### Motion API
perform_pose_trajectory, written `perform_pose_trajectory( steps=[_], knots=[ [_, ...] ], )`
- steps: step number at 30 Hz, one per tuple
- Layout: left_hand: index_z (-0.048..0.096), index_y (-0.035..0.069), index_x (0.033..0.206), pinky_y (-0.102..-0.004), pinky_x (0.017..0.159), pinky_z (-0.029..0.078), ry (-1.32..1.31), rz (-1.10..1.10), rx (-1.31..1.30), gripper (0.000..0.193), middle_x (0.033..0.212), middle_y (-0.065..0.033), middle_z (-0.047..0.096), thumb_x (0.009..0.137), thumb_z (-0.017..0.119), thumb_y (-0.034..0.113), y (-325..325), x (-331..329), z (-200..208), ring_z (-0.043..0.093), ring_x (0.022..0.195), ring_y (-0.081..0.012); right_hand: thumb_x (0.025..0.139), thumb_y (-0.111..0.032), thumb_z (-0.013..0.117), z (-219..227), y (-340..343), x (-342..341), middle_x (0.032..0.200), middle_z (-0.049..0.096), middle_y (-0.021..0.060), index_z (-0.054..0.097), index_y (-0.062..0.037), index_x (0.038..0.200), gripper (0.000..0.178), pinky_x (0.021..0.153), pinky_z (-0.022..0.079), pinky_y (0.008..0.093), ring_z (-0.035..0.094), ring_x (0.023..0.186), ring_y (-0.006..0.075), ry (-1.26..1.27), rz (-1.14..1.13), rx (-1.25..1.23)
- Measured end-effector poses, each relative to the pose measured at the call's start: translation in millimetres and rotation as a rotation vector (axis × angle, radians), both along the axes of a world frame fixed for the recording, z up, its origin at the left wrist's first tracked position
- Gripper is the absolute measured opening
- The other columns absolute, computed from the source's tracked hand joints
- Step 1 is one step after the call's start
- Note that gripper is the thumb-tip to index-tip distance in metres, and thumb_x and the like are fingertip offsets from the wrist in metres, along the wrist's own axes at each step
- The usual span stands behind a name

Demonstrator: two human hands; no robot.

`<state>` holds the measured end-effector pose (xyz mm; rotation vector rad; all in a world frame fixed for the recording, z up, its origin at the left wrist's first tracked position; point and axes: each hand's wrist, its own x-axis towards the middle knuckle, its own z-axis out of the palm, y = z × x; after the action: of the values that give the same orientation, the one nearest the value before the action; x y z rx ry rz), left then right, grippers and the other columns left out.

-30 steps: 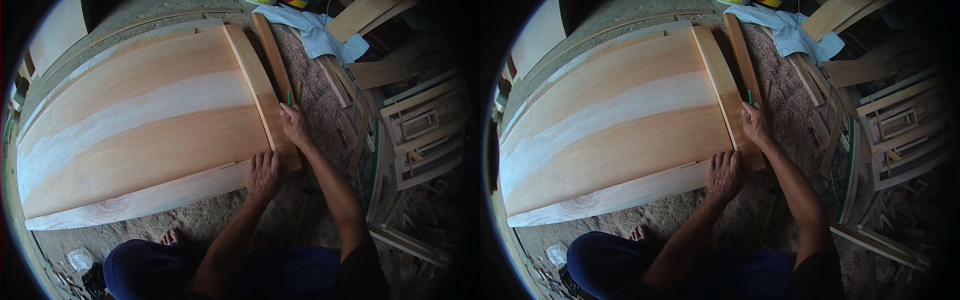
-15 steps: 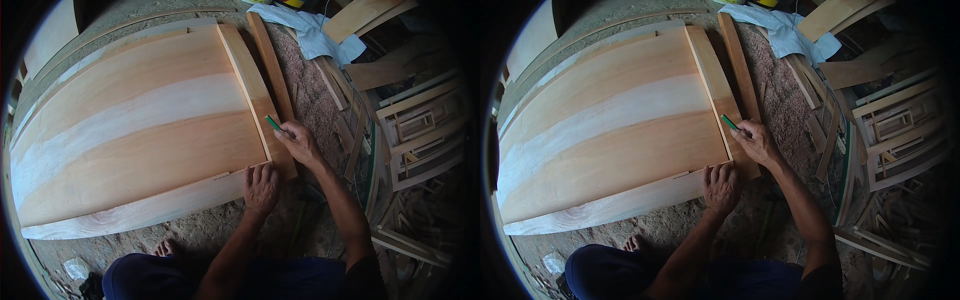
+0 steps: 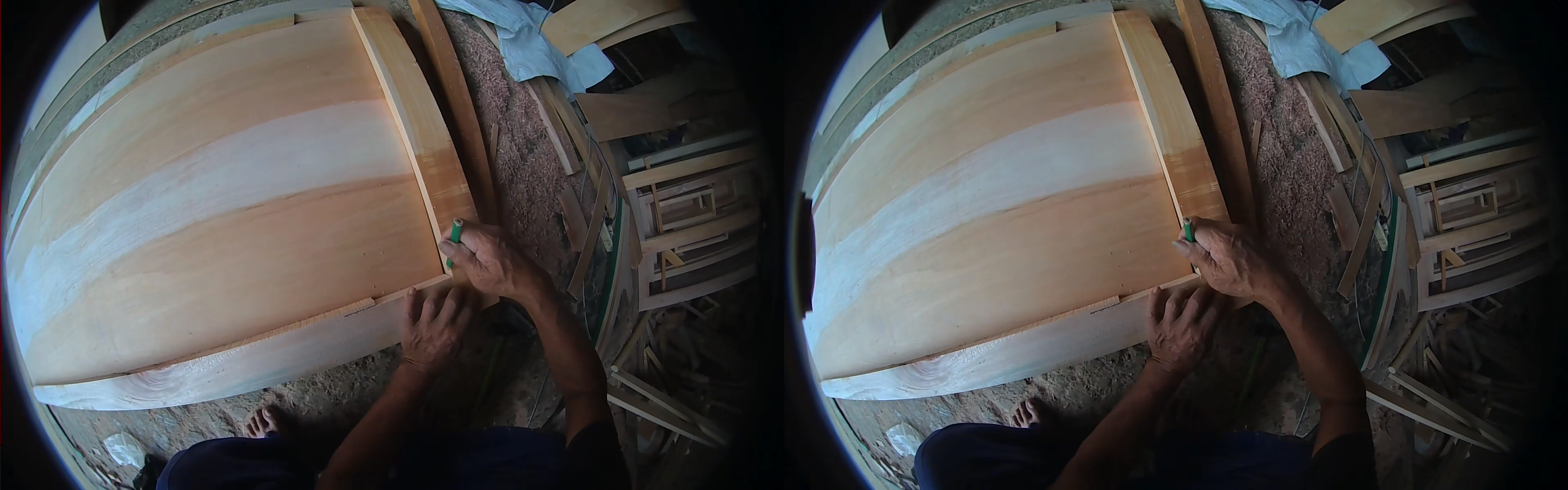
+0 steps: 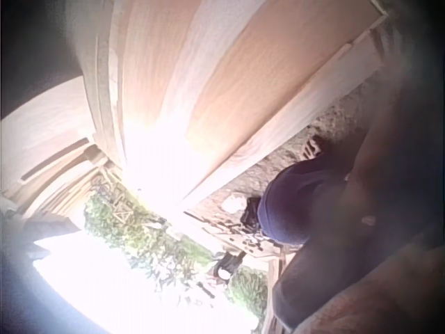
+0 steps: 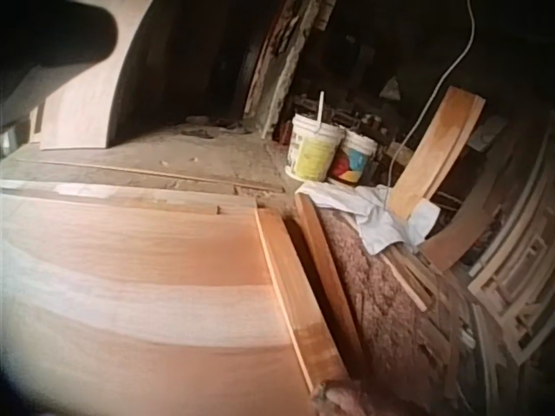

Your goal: The person sits on the floor and assembles a wooden structure. They use a hammer to drive nails into a wooden frame and a hand saw to cut a piece of wood. The person also uses a square tool to measure and align the wood pieces.

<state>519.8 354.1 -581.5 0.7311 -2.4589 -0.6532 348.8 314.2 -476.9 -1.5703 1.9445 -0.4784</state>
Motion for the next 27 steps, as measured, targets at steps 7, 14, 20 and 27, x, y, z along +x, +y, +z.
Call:
perform_pose_trajectory(
  steps=[7,14,20,27],
  knots=[
    [0.071,0.023,0.119,-0.0589,0.116,0.027,0.007,-0.016,0.045,0.04,0.132,0.0009,0.057,0.081,0.063,0.03,-1.5,3.4,-6.1,0.05,0.127,-0.0206,0.104,-0.029,0.057,-7.8,-16.2,11.7,0.084,0.064,0.019,0.059,-0.0007,0.101,0.028,0.07,0.053,0.0469,0.067,0.079,0.0387,0.17,0.209,-0.034],
    [0.067,0.018,0.123,-0.0551,0.116,0.029,0.018,-0.027,0.155,0.043,0.133,-0.0026,0.057,0.081,0.063,0.026,-3.2,-1.0,-4.4,0.05,0.128,-0.0228,0.108,-0.027,0.047,-56.7,7.2,-37.5,0.088,0.058,0.0256,0.053,0.0012,0.103,0.029,0.072,0.047,0.0489,0.059,0.081,0.0439,0.264,-0.44,-0.248],
    [0.059,0.008,0.125,-0.0512,0.098,0.043,0.182,0.007,0.506,0.033,0.117,-0.0154,0.063,0.092,0.06,0.015,-37.2,-5.7,36.4,0.06,0.11,-0.0352,0.102,-0.045,0.055,-103.4,25.9,-44.6,0.106,0.064,0.0286,0.056,0.0001,0.118,0.048,0.083,0.051,0.0504,0.064,0.102,0.0458,0.247,-0.481,-0.265],
    [0.058,0.006,0.119,-0.0525,0.086,0.051,0.094,-0.204,0.035,0.024,0.101,-0.0201,0.068,0.098,0.057,0.018,-170.7,-69.4,47.3,0.066,0.095,-0.0403,0.098,-0.062,0.051,-110.5,-19.7,-64.6,0.09,0.069,0.0207,0.065,-0.0034,0.103,0.06,0.077,0.052,0.0462,0.07,0.086,0.0364,-0.011,-0.407,-0.306]
  ],
)
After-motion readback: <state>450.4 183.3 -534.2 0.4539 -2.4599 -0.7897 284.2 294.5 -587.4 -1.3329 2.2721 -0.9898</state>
